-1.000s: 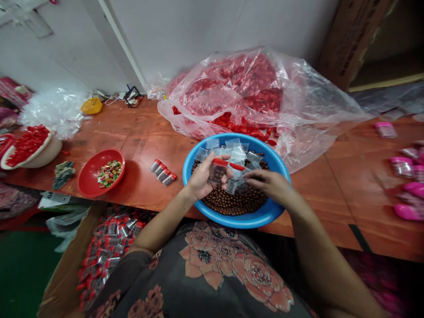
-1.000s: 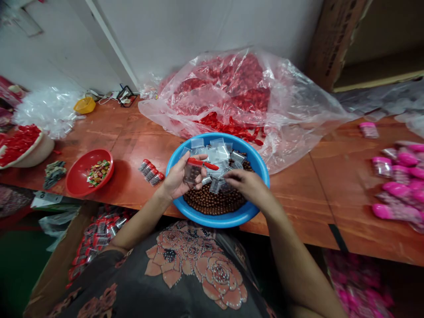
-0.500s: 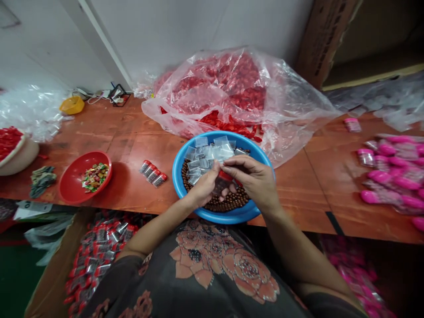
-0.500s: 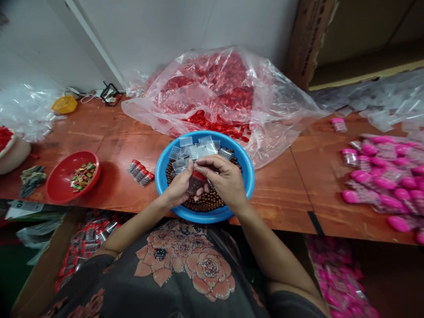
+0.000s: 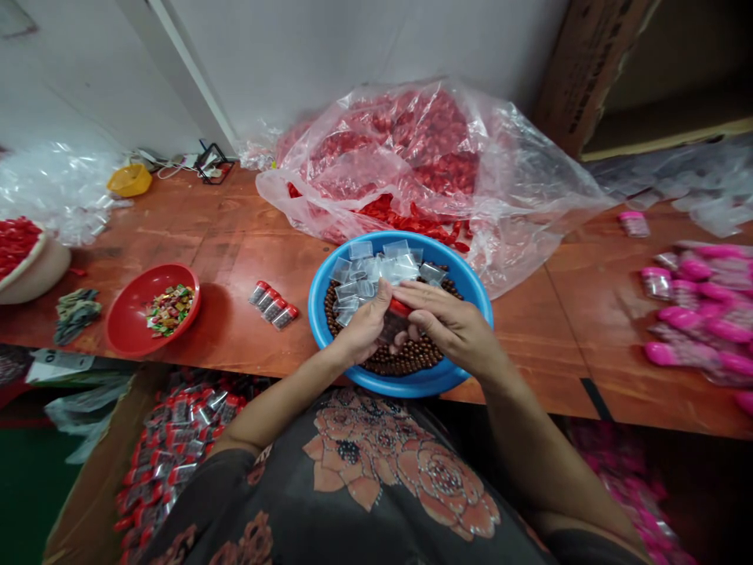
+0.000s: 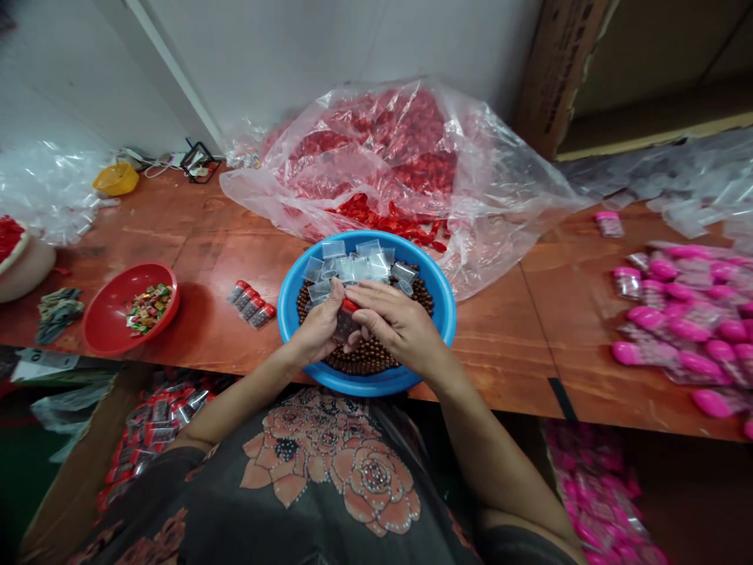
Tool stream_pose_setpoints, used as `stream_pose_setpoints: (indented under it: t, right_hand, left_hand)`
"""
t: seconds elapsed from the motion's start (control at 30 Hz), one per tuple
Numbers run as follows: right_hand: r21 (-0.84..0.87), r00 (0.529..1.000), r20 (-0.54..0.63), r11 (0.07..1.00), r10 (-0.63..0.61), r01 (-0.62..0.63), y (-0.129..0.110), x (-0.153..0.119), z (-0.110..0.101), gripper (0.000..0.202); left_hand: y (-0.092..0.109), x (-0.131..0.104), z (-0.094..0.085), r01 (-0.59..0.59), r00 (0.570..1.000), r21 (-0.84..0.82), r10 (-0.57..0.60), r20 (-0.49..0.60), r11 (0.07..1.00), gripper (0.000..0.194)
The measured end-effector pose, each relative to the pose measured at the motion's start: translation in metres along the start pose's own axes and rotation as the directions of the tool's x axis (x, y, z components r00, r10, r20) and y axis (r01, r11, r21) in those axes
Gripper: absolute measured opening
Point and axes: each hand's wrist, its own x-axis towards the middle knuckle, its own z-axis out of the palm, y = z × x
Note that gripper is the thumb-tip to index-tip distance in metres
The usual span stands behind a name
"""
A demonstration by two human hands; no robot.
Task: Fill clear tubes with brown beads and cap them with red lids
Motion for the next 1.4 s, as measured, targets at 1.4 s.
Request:
stream_pose_setpoints:
  t: [1.4]
  right_hand:
    - [0.116, 0.974, -0.179, 0.986, 0.14, -0.121, 0.004, -0.014, 0.007, 0.024]
  left_hand:
    - [-0.012, -0.004, -0.007, 0.007, 0.997, -0.036, -0.004, 0.083, 0.999, 0.079]
